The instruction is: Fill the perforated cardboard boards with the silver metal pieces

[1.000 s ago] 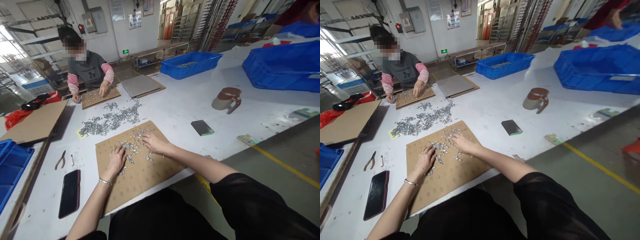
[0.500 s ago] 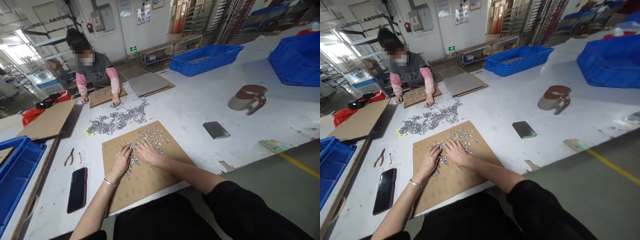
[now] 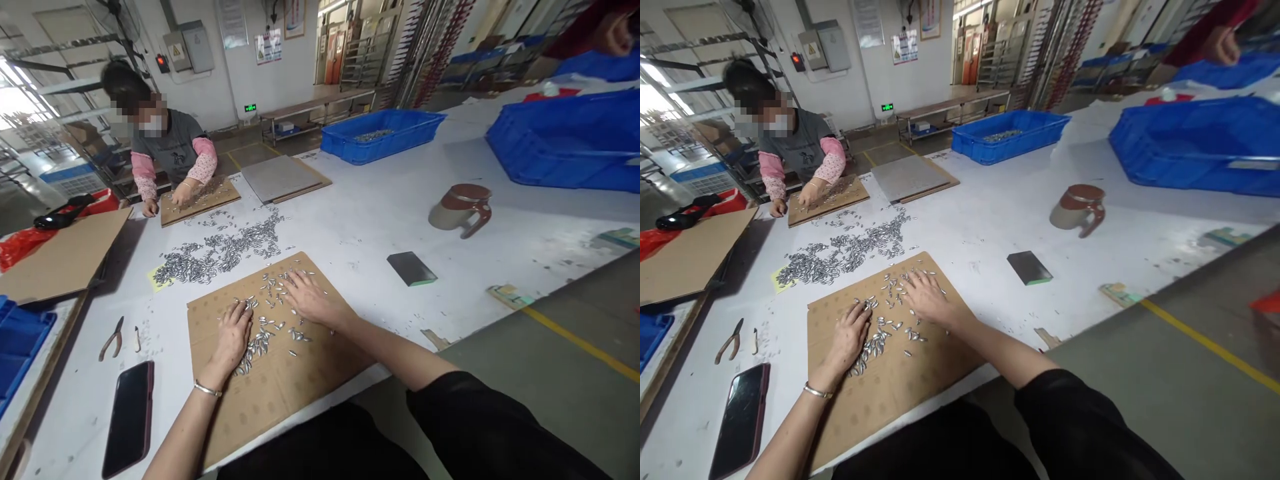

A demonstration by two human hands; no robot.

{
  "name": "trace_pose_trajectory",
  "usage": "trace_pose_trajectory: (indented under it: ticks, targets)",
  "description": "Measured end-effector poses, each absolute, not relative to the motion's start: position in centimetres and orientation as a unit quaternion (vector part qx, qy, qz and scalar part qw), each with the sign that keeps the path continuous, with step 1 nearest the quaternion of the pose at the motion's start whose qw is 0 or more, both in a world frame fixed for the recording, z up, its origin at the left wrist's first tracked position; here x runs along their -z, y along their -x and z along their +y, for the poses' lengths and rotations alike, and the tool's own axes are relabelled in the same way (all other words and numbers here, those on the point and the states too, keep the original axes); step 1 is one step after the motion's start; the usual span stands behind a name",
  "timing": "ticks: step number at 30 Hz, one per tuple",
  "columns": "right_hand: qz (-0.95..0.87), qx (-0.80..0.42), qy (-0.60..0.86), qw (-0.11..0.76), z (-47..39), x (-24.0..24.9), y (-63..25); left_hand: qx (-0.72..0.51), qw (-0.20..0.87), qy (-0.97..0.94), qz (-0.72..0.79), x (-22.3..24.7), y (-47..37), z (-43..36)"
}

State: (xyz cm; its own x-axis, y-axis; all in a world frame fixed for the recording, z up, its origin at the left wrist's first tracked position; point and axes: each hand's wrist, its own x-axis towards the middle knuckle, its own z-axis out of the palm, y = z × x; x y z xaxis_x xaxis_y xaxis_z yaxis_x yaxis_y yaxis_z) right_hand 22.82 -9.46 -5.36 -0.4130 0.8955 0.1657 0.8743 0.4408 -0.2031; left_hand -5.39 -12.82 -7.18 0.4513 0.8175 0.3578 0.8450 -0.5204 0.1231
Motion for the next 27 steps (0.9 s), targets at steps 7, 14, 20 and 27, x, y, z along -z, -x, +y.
trace_pose_trajectory:
  ticks: [7,14,20,27]
  targets:
    - [-0.916,-0.06,0.38,0.115,-12.7,5.5,-23.5,0.218,0.061,0.789,-0.571,6.5,7.6,-11.9]
    - [-0.859,-0.077,0.498,0.097,-8.6,4.2,-20.4,0.16,0.013,0.842,-0.516,6.9,4.6,-11.3]
    - [-0.917,-0.093,0.355,0.154,-12.2,4.5,-18.1,0.239,0.066,0.788,-0.564,5.9,8.4,-11.9]
    - [-0.925,-0.093,0.336,0.152,-17.1,5.9,-18.6,0.194,-0.016,0.854,-0.482,6.5,7.8,-19.8]
